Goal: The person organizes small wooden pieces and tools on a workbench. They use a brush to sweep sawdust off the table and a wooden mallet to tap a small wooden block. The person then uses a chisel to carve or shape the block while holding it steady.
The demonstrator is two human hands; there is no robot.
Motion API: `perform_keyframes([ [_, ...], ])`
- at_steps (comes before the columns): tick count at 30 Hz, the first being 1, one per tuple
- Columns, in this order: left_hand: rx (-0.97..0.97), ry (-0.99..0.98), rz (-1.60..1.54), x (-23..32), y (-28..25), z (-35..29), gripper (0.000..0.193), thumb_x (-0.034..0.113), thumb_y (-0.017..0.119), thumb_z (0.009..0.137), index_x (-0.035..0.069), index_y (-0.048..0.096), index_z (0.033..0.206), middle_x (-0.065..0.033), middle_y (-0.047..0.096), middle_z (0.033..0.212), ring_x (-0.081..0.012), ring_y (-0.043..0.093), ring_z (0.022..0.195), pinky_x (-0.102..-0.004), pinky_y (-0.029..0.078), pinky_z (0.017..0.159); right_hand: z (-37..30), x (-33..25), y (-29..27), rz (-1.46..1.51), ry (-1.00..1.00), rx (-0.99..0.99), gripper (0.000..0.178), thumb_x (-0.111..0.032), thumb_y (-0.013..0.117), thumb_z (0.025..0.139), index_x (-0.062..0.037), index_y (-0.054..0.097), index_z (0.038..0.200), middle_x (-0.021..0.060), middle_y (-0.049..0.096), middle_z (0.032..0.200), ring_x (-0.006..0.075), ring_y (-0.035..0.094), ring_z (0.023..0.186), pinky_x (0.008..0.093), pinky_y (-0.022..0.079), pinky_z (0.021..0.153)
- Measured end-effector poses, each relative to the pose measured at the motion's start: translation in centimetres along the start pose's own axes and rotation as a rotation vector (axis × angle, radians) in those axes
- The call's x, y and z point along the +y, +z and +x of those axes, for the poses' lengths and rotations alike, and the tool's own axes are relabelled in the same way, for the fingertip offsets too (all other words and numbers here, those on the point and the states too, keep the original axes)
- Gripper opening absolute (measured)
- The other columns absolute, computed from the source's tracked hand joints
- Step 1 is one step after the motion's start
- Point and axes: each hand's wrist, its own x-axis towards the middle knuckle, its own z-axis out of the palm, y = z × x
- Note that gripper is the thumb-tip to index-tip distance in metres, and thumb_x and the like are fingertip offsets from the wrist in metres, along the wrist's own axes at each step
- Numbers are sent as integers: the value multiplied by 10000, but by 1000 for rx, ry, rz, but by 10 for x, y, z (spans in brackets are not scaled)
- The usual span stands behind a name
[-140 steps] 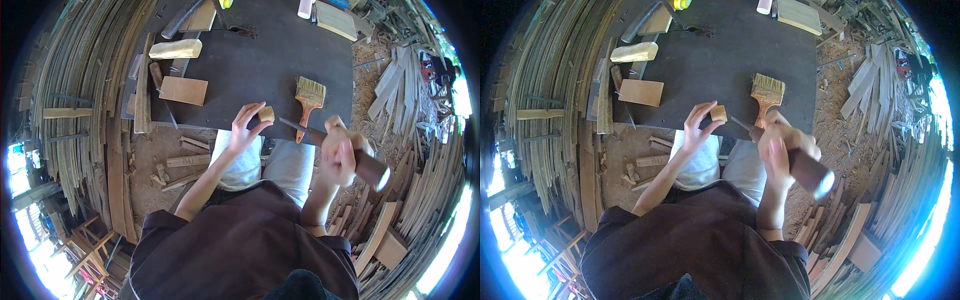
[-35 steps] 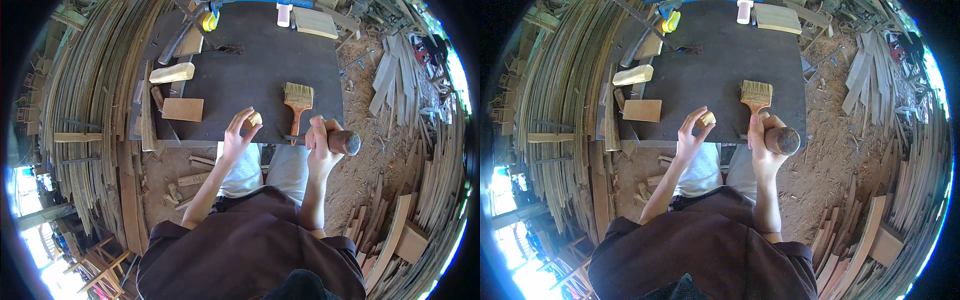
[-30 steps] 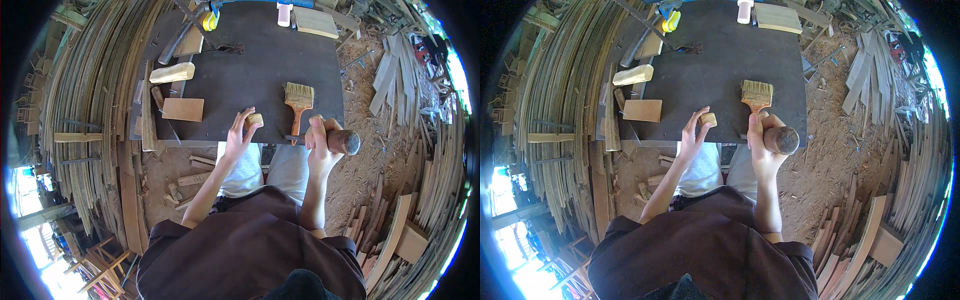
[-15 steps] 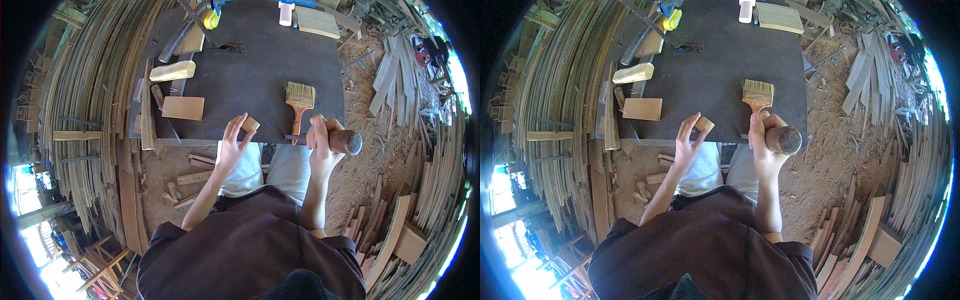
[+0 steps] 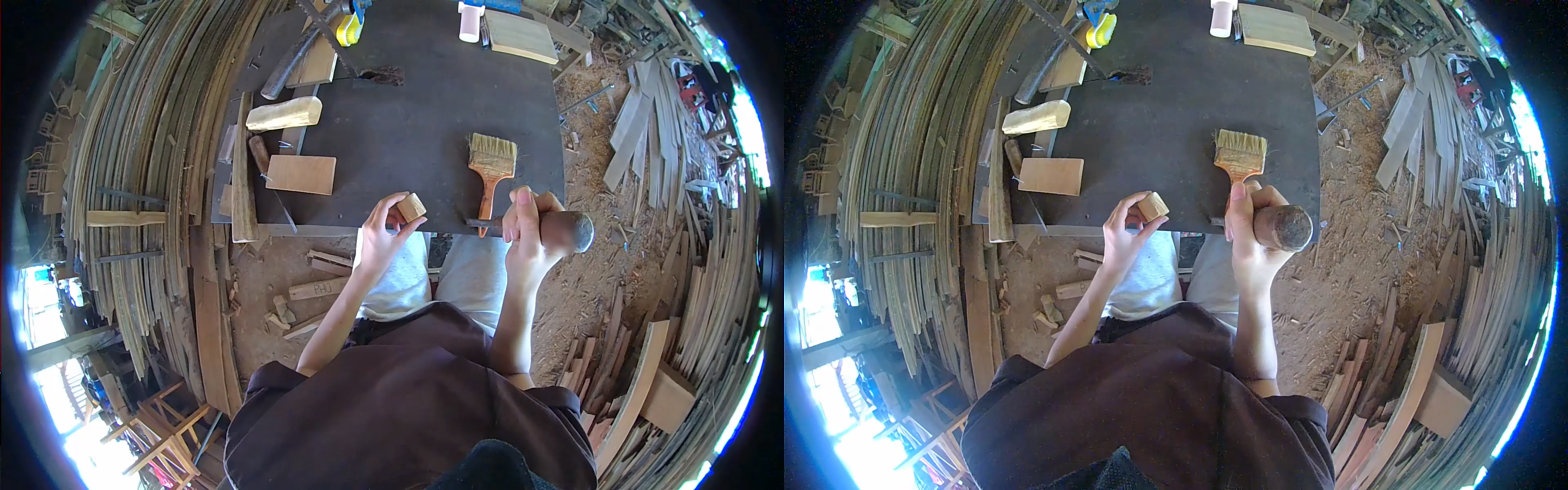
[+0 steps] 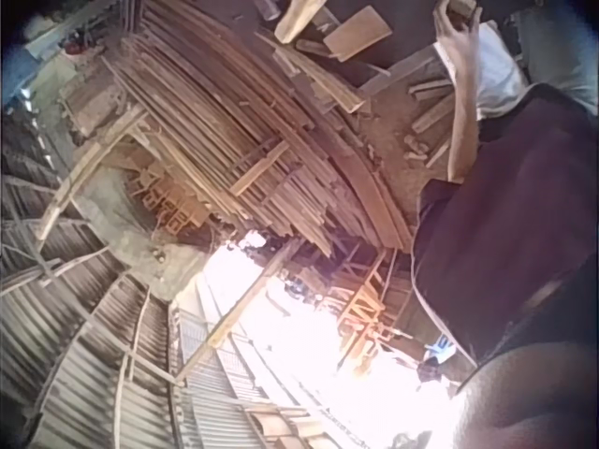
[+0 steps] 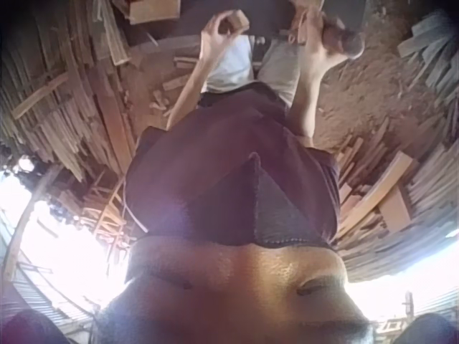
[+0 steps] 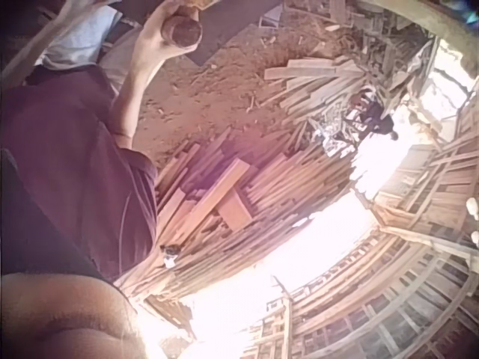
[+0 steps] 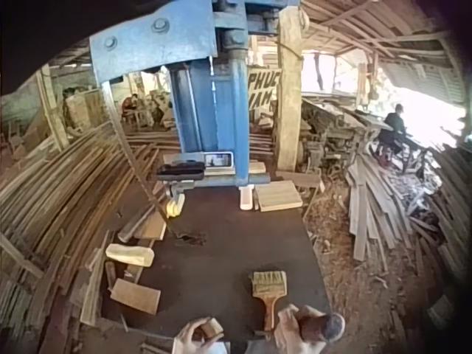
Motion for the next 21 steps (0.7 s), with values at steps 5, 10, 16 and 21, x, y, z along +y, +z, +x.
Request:
perform_keyframes([
  [5,12,-25,-36,12,5,-3,615,89,807,725,74,536,1277,-62,636,880,-90,580,618,-236,507,543,0,1,-1,219,-58,-108,259,-72,601,918,-44,464,699,23,484,555,57,397,442,233,305,418],
  [10,49,11,-14,2,12,-14,626,77,799,735,73,523,1298,-59,620,768,-87,568,578,-234,500,538,0,-6,19,115,-56,-56,325,-78,572,912,-100,396,640,-5,393,479,74,327,402,275,387,603],
  [16,45,11,-10,1,10,-13,627,104,817,717,76,540,1279,-46,611,738,-87,556,568,-231,491,536,-1,-7,25,108,52,-25,343,-86,574,915,-108,383,632,-4,396,483,78,331,410,256,381,589],
  [21,60,23,17,3,10,-13,629,102,817,716,86,542,1281,-42,605,728,-85,548,568,-230,487,535,0,-8,27,138,19,-57,340,-89,574,915,-107,382,634,-6,398,484,72,330,414,256,377,580],
])
